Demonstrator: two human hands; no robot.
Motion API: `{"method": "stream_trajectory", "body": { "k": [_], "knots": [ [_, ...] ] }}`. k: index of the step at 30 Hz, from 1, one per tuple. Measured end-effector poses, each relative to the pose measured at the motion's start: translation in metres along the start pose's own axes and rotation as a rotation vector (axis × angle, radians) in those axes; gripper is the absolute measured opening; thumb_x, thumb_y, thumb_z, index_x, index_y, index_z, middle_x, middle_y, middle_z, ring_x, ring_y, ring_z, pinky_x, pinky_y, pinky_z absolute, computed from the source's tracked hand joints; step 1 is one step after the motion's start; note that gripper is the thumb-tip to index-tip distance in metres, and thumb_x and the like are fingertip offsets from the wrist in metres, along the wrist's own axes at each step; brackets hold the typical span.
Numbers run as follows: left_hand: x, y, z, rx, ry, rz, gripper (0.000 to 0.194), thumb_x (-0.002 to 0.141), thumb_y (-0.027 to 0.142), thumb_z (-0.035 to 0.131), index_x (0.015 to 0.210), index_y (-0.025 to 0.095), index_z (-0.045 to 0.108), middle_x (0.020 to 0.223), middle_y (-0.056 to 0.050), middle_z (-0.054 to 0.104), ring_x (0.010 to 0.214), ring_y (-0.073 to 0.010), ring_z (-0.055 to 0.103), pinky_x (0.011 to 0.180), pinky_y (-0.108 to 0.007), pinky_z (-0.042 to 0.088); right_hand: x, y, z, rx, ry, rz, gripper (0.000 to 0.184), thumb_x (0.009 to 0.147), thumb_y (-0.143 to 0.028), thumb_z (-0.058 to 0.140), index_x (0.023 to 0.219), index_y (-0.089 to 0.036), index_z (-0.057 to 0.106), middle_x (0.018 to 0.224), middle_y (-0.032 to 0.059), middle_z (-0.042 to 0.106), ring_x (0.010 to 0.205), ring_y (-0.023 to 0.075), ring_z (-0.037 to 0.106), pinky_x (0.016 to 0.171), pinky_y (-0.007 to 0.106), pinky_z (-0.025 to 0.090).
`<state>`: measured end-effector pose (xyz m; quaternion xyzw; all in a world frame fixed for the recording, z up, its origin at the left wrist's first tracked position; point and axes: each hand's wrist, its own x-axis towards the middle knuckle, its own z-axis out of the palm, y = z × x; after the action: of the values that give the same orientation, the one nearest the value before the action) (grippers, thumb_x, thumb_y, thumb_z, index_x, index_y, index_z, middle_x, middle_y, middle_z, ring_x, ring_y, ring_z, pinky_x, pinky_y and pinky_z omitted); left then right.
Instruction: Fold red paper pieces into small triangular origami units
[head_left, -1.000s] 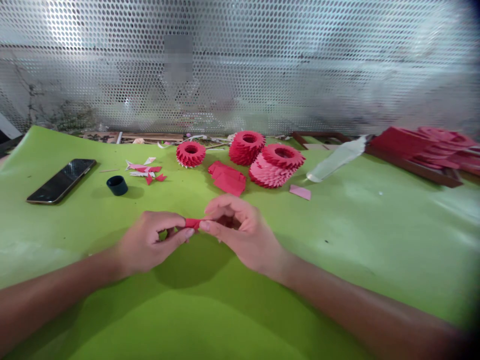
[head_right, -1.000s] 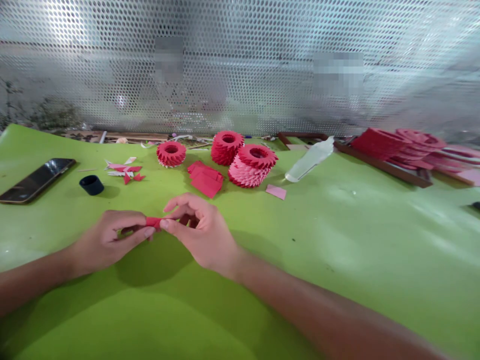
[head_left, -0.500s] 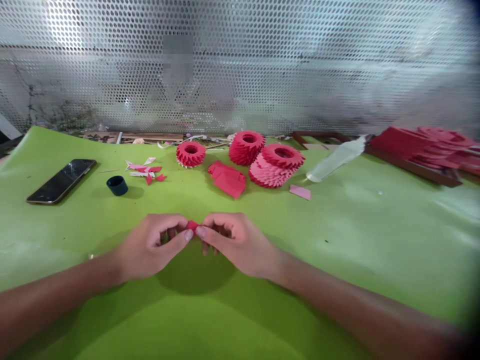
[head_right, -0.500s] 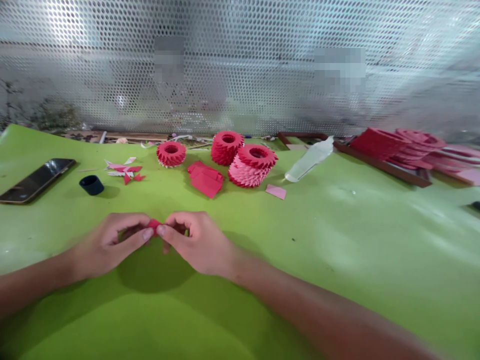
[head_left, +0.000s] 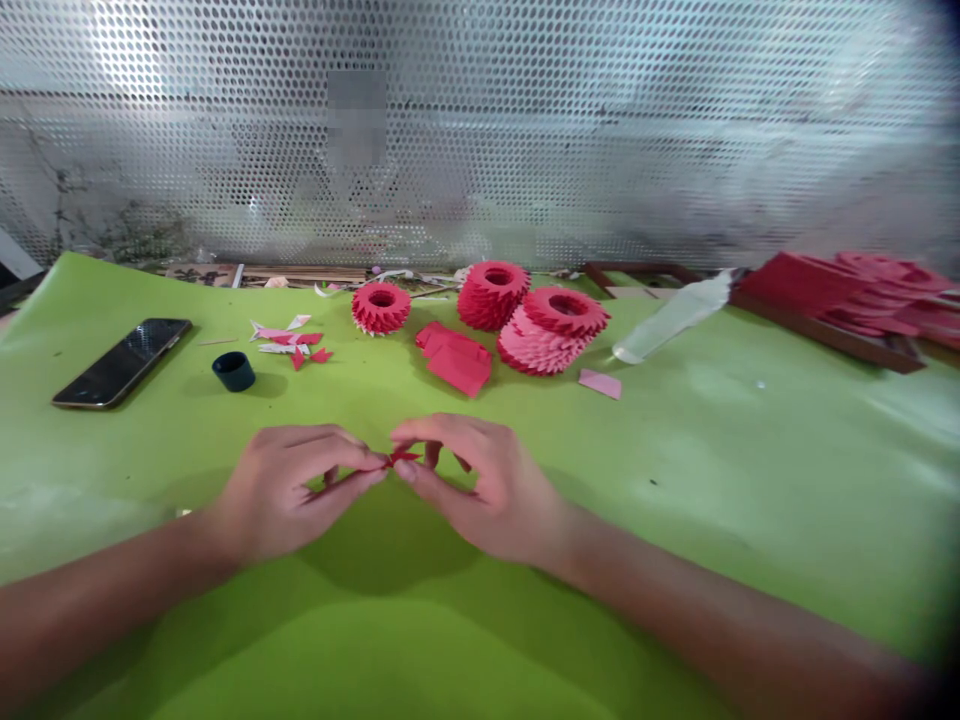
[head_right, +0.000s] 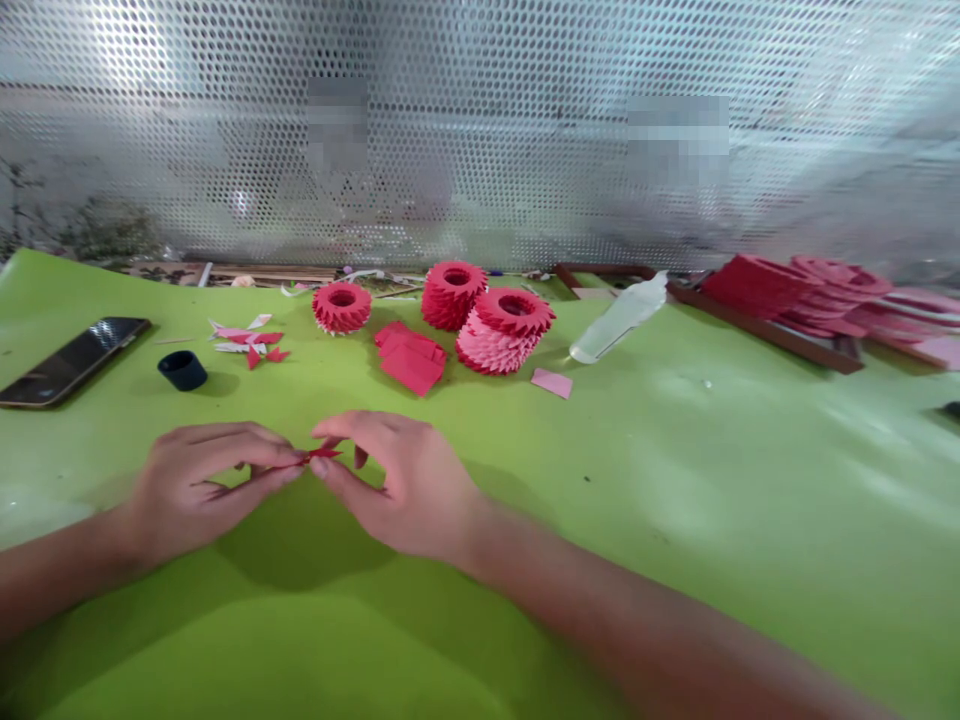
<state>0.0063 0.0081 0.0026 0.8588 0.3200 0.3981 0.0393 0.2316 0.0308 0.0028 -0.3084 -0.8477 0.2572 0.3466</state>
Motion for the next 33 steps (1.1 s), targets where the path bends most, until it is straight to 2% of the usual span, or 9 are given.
{"method": "stream_trajectory", "body": {
  "k": [3,7,10,15,18,21,26,30,33],
  "knots": [
    [-0.002,0.0,0.0,-0.047,0.006,-0.039,0.01,0.095,0.019,0.064,0.088,0.02,0.072,0.077,0.002,0.08,0.06,-0.0106,0.073,0.052,-0.018,0.058,0.0,0.004,-0.001,-0.155,0.051,-0.253,0.011,0.095,-0.021,0.065,0.101,-0.015,0.071,0.086,0.0032,0.077,0.071,0.013,0.067,0.062,0.024,0.05],
    [-0.001,0.001,0.001,-0.081,0.011,-0.036,0.008,0.095,0.02,0.065,0.091,0.019,0.072,0.076,0.001,0.08,0.059,-0.01,0.073,0.051,-0.016,0.058,0.001,0.003,-0.001,-0.218,0.072,-0.31,0.01,0.095,-0.018,0.064,0.095,-0.014,0.073,0.079,0.0019,0.076,0.067,0.012,0.065,0.058,0.024,0.047],
    [0.0,0.0,0.001,-0.053,0.008,0.0,0.011,0.097,0.021,0.064,0.089,0.019,0.071,0.075,0.001,0.079,0.06,-0.0104,0.074,0.052,-0.016,0.058,0.001,-0.001,-0.001,-0.146,0.026,-0.232,0.012,0.095,-0.019,0.063,0.097,-0.013,0.073,0.08,0.0025,0.076,0.067,0.0118,0.064,0.059,0.024,0.046],
    [0.002,0.002,0.001,0.028,0.043,0.106,0.012,0.097,0.02,0.063,0.087,0.018,0.07,0.074,0.001,0.079,0.063,-0.0115,0.075,0.054,-0.017,0.058,0.002,-0.009,-0.004,0.126,-0.126,0.214,0.024,0.099,-0.036,0.057,0.091,-0.018,0.071,0.077,-0.0007,0.069,0.058,0.0087,0.053,0.046,0.02,0.036],
    [0.004,0.003,0.001,0.058,0.056,0.127,0.011,0.097,0.019,0.063,0.088,0.018,0.07,0.075,0.001,0.079,0.062,-0.0116,0.075,0.055,-0.018,0.057,0.003,-0.01,-0.006,0.215,-0.176,0.37,0.027,0.097,-0.044,0.057,0.091,-0.02,0.067,0.08,-0.0007,0.066,0.059,0.0094,0.05,0.045,0.021,0.034],
    [0.004,0.003,0.001,0.071,0.066,0.134,0.011,0.097,0.019,0.063,0.088,0.019,0.07,0.076,0.002,0.079,0.062,-0.0115,0.075,0.055,-0.018,0.057,0.004,-0.011,-0.007,0.248,-0.195,0.414,0.028,0.097,-0.045,0.056,0.09,-0.019,0.065,0.079,-0.0008,0.063,0.06,0.0099,0.048,0.047,0.021,0.033],
    [0.003,0.003,0.002,0.055,0.063,0.123,0.011,0.097,0.019,0.063,0.088,0.019,0.069,0.074,0.002,0.079,0.061,-0.0115,0.074,0.054,-0.018,0.056,0.005,-0.012,-0.007,0.254,-0.19,0.409,0.028,0.098,-0.042,0.054,0.088,-0.018,0.063,0.078,-0.0008,0.062,0.06,0.0095,0.047,0.048,0.021,0.033],
    [0.003,0.004,0.001,0.043,0.042,0.107,0.008,0.095,0.017,0.064,0.089,0.019,0.069,0.074,0.001,0.079,0.061,-0.0121,0.075,0.052,-0.018,0.056,0.005,-0.013,-0.007,0.235,-0.18,0.373,0.028,0.098,-0.04,0.054,0.085,-0.017,0.063,0.074,-0.0009,0.061,0.056,0.0089,0.046,0.046,0.021,0.033],
    [0.003,0.005,0.001,0.041,0.02,0.095,0.01,0.095,0.015,0.064,0.088,0.021,0.068,0.073,0.002,0.079,0.061,-0.0128,0.075,0.05,-0.019,0.056,0.004,-0.013,-0.006,0.195,-0.145,0.304,0.025,0.098,-0.035,0.055,0.083,-0.017,0.062,0.074,-0.0003,0.062,0.059,0.0094,0.05,0.048,0.021,0.037]
  ]
}}
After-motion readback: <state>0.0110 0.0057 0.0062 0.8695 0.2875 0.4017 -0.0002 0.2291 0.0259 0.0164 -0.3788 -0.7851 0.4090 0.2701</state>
